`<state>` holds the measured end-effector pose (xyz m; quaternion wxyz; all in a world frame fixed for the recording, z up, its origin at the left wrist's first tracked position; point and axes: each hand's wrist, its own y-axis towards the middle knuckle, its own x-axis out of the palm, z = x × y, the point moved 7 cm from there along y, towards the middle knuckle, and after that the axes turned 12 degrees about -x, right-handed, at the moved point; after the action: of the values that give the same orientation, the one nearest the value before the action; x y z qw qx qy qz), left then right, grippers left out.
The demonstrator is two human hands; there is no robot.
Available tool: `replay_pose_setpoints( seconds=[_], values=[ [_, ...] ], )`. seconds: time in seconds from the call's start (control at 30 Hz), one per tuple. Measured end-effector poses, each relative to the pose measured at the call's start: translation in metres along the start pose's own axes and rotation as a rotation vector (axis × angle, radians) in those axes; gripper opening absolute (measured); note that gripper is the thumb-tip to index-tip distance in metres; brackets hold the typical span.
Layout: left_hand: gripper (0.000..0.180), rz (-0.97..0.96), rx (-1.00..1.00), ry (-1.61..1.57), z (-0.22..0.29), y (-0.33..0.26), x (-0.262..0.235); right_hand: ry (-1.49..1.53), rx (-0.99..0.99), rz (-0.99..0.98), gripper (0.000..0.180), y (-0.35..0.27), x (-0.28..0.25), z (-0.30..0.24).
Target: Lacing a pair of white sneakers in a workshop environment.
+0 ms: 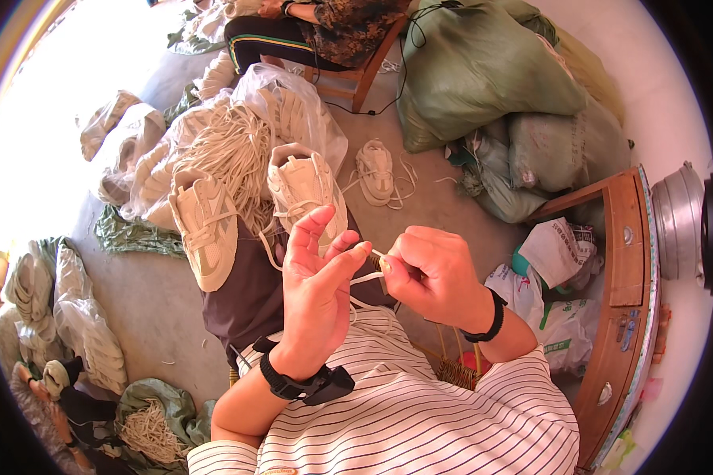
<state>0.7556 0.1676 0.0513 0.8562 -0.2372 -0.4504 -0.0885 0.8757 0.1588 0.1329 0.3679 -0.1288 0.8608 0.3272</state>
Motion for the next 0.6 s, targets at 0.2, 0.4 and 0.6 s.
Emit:
replay_pose_setpoints(
  seconds=[0.2,0.4,0.6],
  values=[
    [0.048,-0.001,0.003,0.001,-0.0004,0.0000,0.0015,0.066,0.039,0.022,0.016,0.0006,0.0006,0.0031],
    [0.048,-0.008,0.012,-0.021,0.0010,-0.0011,0.0035,0.179,0.141,0.009,0.009,-0.0032,0.0018,0.0073],
    [0.049,-0.022,-0.001,-0.033,0.0020,-0.0023,0.0029,0.237,0.170,0.001,0.006,-0.0046,0.0046,0.0049]
  ],
)
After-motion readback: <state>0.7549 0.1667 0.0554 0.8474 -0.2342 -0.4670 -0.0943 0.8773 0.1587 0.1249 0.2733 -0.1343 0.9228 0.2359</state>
